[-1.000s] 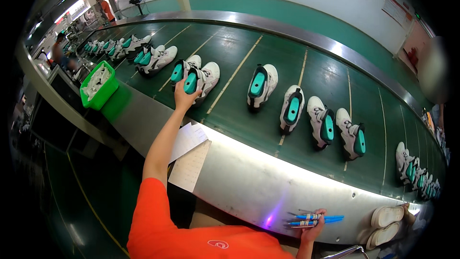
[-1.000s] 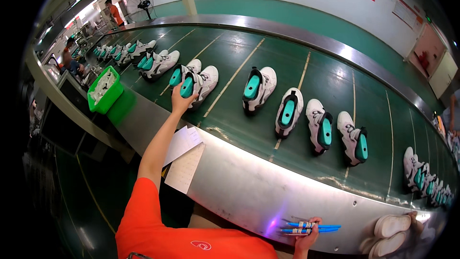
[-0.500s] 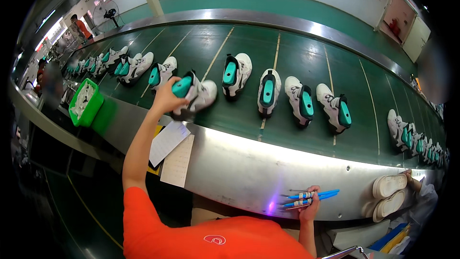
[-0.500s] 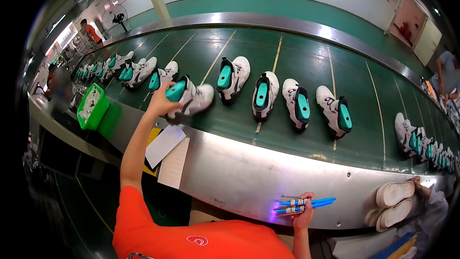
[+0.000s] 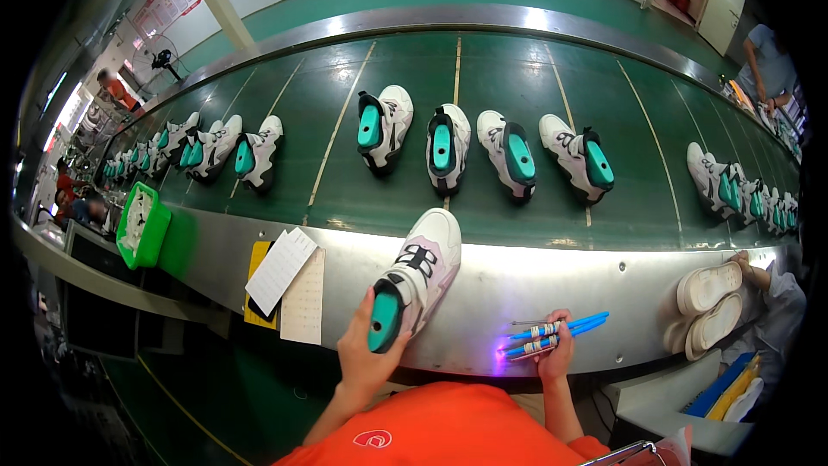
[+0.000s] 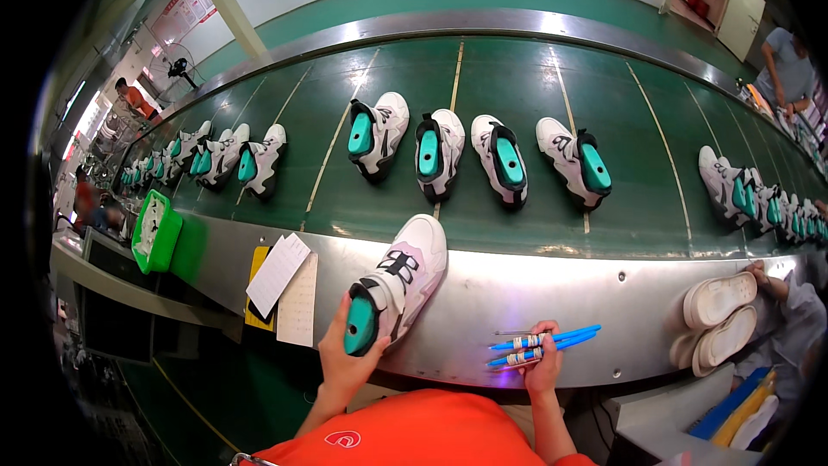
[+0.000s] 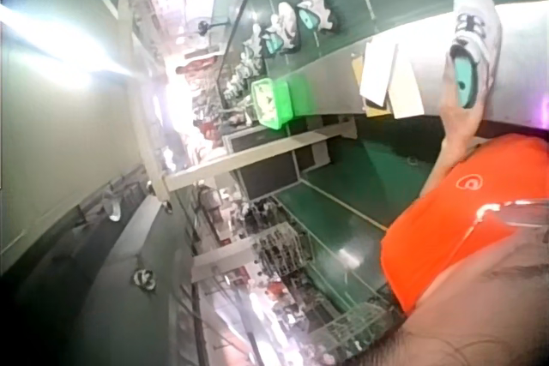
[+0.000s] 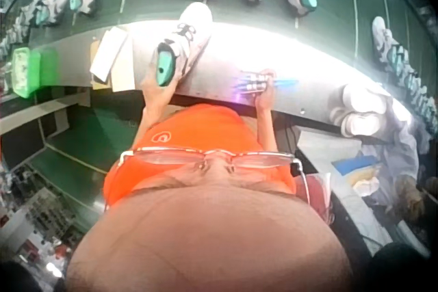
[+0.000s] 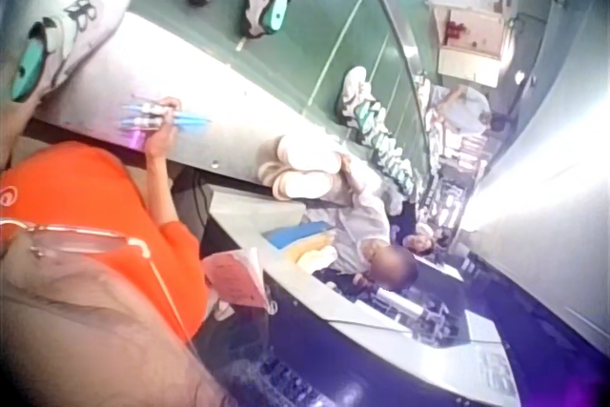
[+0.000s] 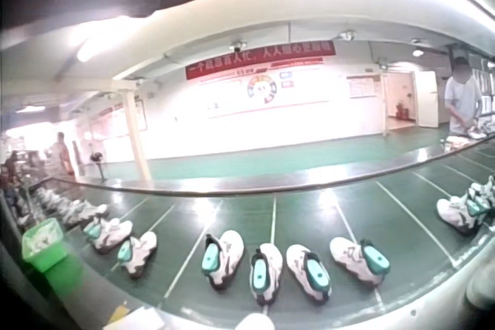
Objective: The person inspects white and teal sneakers moving along a factory conveyor belt. They pick up individual shoes, examine the soles and uppers, and use a blue UV light to check specific areas. The person also writes on a paper checklist with a pen while monitoring the production line.
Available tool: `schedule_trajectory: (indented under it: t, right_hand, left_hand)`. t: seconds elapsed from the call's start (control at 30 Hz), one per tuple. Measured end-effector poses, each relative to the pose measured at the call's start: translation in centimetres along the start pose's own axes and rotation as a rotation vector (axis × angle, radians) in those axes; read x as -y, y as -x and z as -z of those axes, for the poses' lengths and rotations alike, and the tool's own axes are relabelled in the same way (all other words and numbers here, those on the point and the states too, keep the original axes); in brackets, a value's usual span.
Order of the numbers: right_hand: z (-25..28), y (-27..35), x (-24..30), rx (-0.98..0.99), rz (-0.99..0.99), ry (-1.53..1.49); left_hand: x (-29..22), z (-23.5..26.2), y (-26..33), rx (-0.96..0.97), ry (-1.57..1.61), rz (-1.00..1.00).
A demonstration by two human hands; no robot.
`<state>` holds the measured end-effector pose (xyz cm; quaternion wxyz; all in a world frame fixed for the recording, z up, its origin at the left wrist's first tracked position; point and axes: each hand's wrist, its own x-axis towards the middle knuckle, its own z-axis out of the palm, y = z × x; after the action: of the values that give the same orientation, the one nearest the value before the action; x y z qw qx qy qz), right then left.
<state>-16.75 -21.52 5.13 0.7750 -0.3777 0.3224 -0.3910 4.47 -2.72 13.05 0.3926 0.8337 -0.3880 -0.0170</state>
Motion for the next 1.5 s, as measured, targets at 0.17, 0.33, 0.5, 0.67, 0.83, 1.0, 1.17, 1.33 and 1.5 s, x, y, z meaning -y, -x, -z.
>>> schedule_trajectory:
  t: [0.17,0.33,0.5,0.67,0.83,1.0,1.17,1.33,1.5]
  right_hand:
    - [0.2,0.0,0.0,0.007,0.014,0.012]
    - [-0.3,0.2,0.2,0.015,0.024,-0.002]
    - [0.2,-0.1,-0.2,0.03,0.028,-0.018]
    - [0.3,-0.1,-0.3,0.009,0.027,-0.028]
    - [0.3,0.0,0.2,-0.1,0.06,-0.092]
    - [2.8,-1.8,3.7,0.006,-0.045,-0.12]
    - [3.1,-3.7,7.7,0.35,-0.514,0.583]
    - [2.7,-5.1,6.9,0.441,-0.28,0.839]
    - [2.1,-4.8,7.7,0.408,-0.166,1.038]
  left_hand:
    - [-3.6,1.5,0.1,0.229,0.048,0.108]
    - [0.1,2.2,-6.1,0.263,0.245,0.178]
    - [6.0,-3.5,-18.2,0.153,0.439,0.096]
    - [7.5,-11.1,-28.9,0.495,0.667,0.28]
    - [6.9,-14.8,-30.7,0.597,0.618,0.178]
    - [4.1,-13.3,-28.8,0.113,0.175,-0.202]
    - [-5.5,-6.6,-27.3,0.394,0.442,-0.418]
    - [-7.4,-6.8,-25.4,0.553,0.423,-0.488]
    - [-4.0,-4.3,-23.5,0.499,0.629,-0.265]
